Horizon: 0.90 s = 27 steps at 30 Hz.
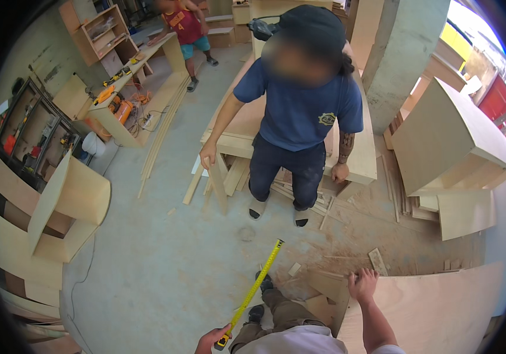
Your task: Using a tape measure to mark dimensions on a large plywood sheet in a wood workshop.
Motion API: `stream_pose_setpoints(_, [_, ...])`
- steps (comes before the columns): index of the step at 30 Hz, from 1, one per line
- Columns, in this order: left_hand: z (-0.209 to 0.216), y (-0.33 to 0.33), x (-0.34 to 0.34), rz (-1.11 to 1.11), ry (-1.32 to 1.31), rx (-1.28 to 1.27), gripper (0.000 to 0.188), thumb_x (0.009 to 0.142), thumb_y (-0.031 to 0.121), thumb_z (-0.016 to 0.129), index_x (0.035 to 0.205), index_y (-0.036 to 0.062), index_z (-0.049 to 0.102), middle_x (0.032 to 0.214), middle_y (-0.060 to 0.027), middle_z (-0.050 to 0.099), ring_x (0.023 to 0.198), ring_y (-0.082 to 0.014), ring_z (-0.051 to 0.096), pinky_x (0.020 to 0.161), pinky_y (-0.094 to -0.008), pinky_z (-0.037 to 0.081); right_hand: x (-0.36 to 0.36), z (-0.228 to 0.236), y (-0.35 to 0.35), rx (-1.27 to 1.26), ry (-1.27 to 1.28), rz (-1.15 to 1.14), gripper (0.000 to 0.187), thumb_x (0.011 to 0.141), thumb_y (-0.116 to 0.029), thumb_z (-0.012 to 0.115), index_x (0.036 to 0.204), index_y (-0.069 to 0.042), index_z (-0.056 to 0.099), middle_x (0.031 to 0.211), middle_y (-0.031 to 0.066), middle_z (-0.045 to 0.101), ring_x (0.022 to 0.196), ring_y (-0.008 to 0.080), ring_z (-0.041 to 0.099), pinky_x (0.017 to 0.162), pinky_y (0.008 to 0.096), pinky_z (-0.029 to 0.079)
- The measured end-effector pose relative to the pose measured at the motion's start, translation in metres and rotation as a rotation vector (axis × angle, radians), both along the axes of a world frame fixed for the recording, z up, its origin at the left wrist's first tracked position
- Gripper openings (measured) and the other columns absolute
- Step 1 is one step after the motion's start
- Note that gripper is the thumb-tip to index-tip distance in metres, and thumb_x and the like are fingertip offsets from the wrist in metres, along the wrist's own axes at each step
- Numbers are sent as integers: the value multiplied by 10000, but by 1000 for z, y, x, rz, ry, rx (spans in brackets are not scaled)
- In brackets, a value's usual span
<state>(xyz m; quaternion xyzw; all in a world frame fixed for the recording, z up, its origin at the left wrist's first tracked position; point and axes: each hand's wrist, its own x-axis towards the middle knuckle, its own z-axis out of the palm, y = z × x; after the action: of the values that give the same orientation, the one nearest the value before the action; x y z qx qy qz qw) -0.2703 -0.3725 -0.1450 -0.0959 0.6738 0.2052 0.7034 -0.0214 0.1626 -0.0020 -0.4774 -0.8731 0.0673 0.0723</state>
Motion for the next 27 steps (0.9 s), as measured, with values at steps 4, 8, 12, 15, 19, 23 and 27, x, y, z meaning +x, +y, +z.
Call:
stream_pose_setpoints(4, [23, 49, -1, -196, 67, -43, 814, 784, 838, 479, 1007, 105, 752, 858, -54, 649, 767, -162, 569, 716, -325, 446, 11, 8, 12, -89, 39, 4, 290, 836, -321, 621, 700, -66, 600, 747, 119, 631, 818, 326, 603, 850, 451, 406])
stream_pose_setpoints(8, [38, 63, 23, -158, 71, 42, 810, 785, 831, 493, 1014, 97, 746, 864, -47, 651, 794, -156, 570, 718, -330, 448, 7, 12, 13, -132, 60, 33, 326, 846, -342, 619, 686, -59, 594, 751, 138, 632, 809, 348, 606, 812, 462, 425])
stream_pose_setpoints(12, [56, 59, 48, -224, 143, 66, 821, 781, 834, 499, 1019, 88, 743, 876, -48, 656, 790, -155, 570, 711, -308, 454, 11, 8, 11, -54, 85, 78, 353, 877, -362, 599, 713, -50, 614, 751, 154, 634, 820, 362, 611, 813, 473, 430])
stream_pose_setpoints(15, [51, 43, 71, -296, 146, 82, 741, 827, 775, 521, 1039, 103, 750, 914, -56, 676, 839, -157, 586, 749, -310, 479, 13, 9, 9, -25, 70, 88, 375, 899, -378, 575, 730, -48, 628, 767, 159, 645, 832, 357, 618, 828, 469, 434])
stream_pose_setpoints(19, [47, 23, 92, -214, 233, 155, 808, 822, 780, 522, 1128, 58, 715, 988, -93, 687, 894, -194, 603, 805, -313, 487, 18, 5, 4, -124, 42, 20, 398, 903, -417, 550, 787, -48, 641, 832, 149, 667, 900, 331, 616, 866, 468, 407])
stream_pose_setpoints(23, [43, 0, 106, -120, 247, 131, 842, 829, 785, 503, 1142, 29, 703, 1009, -114, 688, 937, -211, 600, 843, -329, 477, 13, 18, -13, -74, 34, -25, 397, 909, -430, 544, 831, -55, 651, 874, 140, 672, 956, 317, 605, 911, 459, 392])
stream_pose_setpoints(27, [24, -30, 128, 13, 250, 144, 799, 875, 756, 463, 1121, 37, 710, 979, -103, 690, 895, -190, 595, 808, -327, 471, 9, 10, -18, -25, 30, 7, 412, 918, -448, 529, 876, -59, 657, 955, 147, 662, 1006, 328, 586, 965, 465, 370])
